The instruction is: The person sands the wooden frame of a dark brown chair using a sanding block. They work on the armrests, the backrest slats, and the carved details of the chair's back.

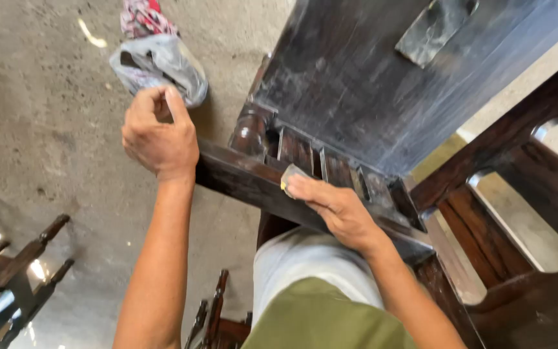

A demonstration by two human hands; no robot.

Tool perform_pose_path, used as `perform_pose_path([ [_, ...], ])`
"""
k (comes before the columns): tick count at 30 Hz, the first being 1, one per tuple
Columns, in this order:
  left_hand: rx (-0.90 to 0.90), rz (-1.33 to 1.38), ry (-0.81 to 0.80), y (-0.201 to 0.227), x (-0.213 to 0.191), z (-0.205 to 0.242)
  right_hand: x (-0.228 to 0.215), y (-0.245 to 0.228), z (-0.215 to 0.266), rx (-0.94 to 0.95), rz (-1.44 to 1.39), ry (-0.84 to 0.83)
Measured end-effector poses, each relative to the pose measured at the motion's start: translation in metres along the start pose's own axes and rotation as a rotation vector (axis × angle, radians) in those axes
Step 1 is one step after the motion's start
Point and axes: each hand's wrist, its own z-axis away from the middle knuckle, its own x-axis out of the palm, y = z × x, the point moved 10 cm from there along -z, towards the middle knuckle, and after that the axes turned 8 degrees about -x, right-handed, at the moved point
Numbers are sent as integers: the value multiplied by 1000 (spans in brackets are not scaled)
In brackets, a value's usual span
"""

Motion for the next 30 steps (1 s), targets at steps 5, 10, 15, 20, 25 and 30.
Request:
perform_pose_path([
  [5,-19,45,-7,2,-10,3,39,-9,-47,-101,52,-93],
  [10,-4,9,-46,1,-3,1,33,-23,-36,-96,50,-52],
  [15,17,13,-36,1,-5,0,0,-14,12,56,123,-12],
  [20,36,-16,-37,2,-1,-2,50,-12,-79,-127,89,-91],
  [25,49,-39,-49,8,-3,-1,62,0,-81,55,-18,-61],
  [30,41,-30,-73,1,-3,2,54,3,-74,80,6,-20],
])
